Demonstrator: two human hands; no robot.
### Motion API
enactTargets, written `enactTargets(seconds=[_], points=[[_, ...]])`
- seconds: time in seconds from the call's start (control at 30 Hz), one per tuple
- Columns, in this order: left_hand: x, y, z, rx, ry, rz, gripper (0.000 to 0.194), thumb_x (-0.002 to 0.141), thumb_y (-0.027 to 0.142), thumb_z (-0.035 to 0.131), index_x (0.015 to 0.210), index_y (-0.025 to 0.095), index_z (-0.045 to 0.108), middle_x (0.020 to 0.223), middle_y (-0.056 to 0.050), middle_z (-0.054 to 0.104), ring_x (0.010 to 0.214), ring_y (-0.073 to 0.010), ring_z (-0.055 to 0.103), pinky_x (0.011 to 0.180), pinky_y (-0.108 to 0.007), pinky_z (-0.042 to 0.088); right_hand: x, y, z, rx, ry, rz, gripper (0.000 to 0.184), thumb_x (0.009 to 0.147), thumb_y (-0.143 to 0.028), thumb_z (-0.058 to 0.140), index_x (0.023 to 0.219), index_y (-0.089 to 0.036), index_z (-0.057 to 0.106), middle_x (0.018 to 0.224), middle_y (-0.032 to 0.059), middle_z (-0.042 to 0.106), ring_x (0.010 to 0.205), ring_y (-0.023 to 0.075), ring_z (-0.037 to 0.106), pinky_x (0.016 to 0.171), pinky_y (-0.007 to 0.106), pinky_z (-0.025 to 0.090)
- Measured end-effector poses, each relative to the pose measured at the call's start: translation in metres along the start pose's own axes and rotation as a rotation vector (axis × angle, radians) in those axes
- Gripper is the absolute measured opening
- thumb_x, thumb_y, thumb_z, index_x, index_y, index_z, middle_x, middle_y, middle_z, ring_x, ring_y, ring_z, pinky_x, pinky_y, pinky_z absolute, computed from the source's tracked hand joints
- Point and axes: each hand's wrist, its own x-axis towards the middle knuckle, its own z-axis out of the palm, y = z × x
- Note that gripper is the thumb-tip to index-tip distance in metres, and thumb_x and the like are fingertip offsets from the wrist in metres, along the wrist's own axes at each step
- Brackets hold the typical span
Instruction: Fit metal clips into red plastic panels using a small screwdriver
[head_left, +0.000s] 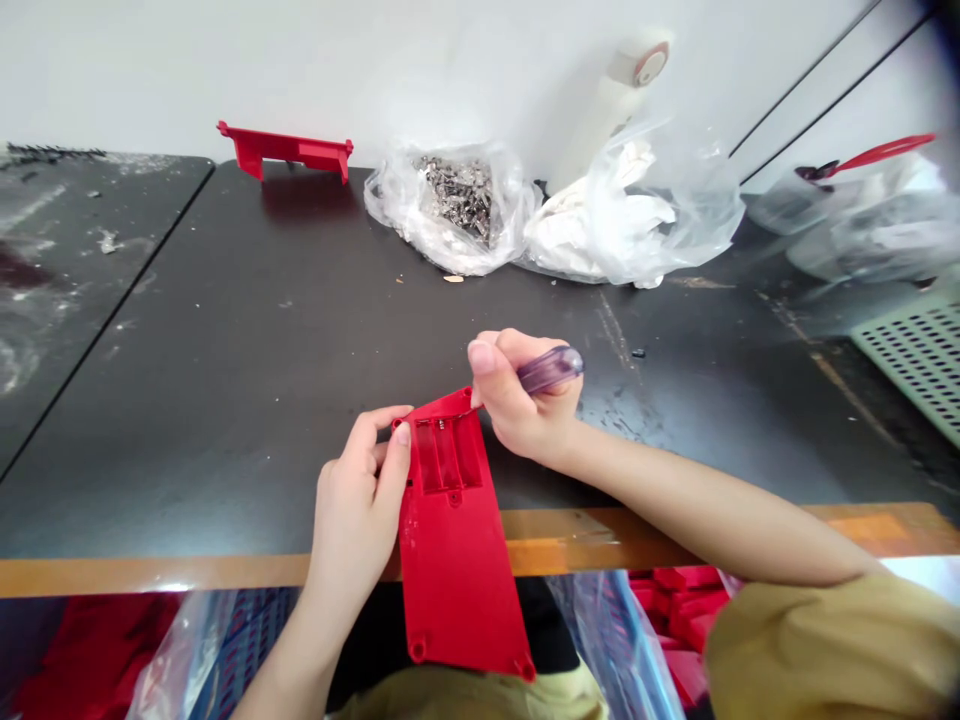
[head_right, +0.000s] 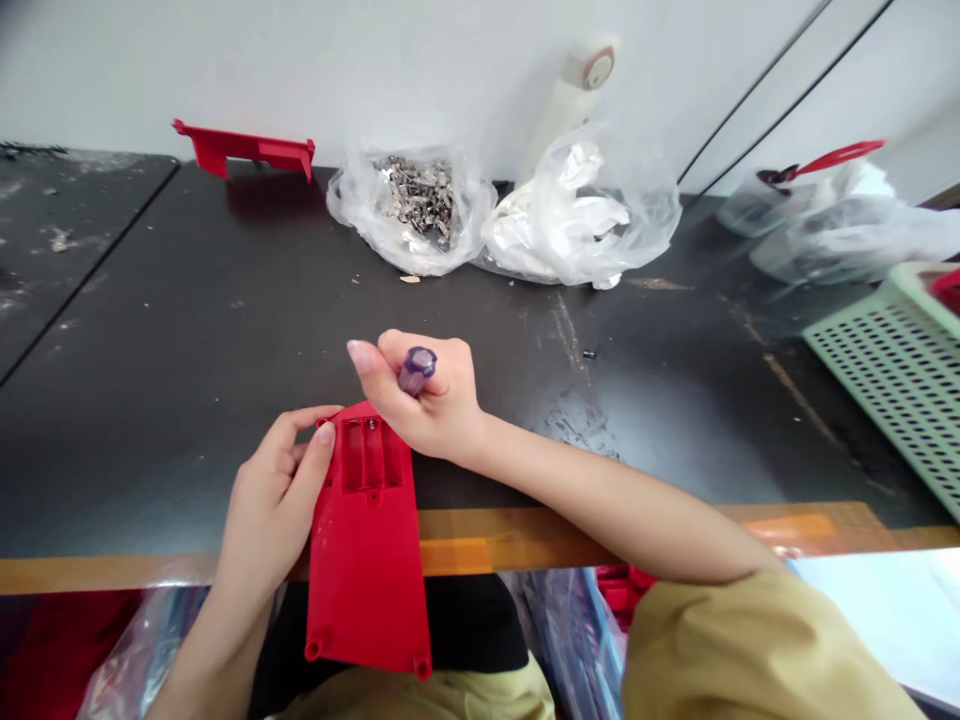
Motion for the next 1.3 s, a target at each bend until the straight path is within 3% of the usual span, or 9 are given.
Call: enactTargets(seconds=[0.57, 0.9, 1.3], points=[[0.0006, 0.0008, 0.0008, 0.06, -0.002, 0.045, 0.031, 0.099, 0.045, 0.042, 0.113, 0.022, 0.058, 0.056, 0.006, 0.066, 0.046, -0.0136, 0.058, 0.05, -0.022, 0.038, -0.0012, 0.0007, 0.0014, 0.041, -0.027, -0.003, 0.052, 0.098, -0.033, 0.051, 0.053, -0.019, 0.03, 0.049, -0.0058, 0.031, 0.043, 0.0048, 0.031, 0.041, 0.023, 0.021], [-0.001, 0.0041, 0.0043, 0.132, 0.049, 0.075, 0.03, 0.101, 0.04, 0.039, 0.114, 0.023, 0.059, 0.055, 0.007, 0.064, 0.047, -0.0151, 0.058, 0.053, -0.024, 0.036, 0.0032, -0.0011, -0.0001, -0.027, -0.045, -0.064, 0.051, 0.097, -0.027, 0.049, 0.051, -0.019, 0.03, 0.047, -0.006, 0.033, 0.04, 0.0035, 0.028, 0.04, 0.023, 0.019], [-0.0006, 0.0025, 0.0041, 0.196, 0.038, 0.09, 0.031, 0.101, 0.039, 0.038, 0.12, 0.027, 0.059, 0.068, 0.004, 0.072, 0.059, -0.0163, 0.067, 0.057, -0.023, 0.041, 0.0014, 0.0023, -0.0023, -0.104, -0.021, -0.07, 0.05, 0.098, -0.029, 0.048, 0.051, -0.019, 0.033, 0.045, -0.0046, 0.039, 0.038, 0.0041, 0.034, 0.04, 0.023, 0.022]])
